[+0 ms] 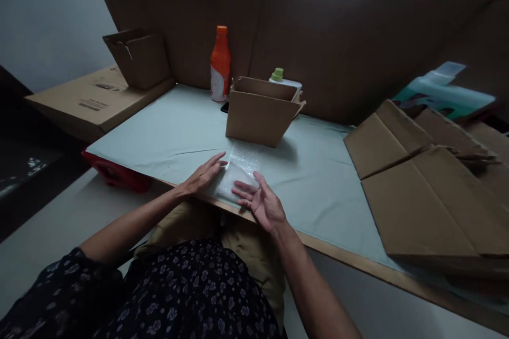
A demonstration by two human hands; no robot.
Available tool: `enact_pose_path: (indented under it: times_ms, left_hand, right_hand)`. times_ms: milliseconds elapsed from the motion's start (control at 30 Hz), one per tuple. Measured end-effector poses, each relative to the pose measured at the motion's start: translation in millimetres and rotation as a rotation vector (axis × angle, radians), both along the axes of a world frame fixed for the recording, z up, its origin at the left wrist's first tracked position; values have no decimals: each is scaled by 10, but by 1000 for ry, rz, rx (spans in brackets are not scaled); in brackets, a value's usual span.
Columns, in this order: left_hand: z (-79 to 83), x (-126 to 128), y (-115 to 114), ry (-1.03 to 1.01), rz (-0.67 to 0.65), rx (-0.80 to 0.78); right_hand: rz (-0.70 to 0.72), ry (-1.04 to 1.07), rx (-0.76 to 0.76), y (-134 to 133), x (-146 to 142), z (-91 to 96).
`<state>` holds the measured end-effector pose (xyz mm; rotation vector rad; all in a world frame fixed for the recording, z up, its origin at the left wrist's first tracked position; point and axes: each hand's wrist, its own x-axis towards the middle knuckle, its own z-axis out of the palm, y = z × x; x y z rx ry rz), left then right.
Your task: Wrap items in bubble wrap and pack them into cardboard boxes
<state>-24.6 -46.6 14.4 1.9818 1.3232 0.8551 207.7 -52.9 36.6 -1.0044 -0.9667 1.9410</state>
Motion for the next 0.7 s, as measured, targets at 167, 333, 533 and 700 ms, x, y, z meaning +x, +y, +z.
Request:
enact_pose_path:
  times_ms: [167, 333, 533, 700]
  left_hand:
    - [-77, 58, -292, 107, 3, 176]
    - [-164, 118, -406, 259, -74, 278]
    - [-123, 174, -388, 256, -81, 264]
    - [-46, 201, -320, 184, -22, 144]
  right_hand:
    - [-14, -73, -18, 82, 167, 0]
    - [-23, -502, 462, -124, 453, 19]
    - [126, -984, 1170, -160, 325, -214]
    - [116, -880, 1002, 16, 245, -210]
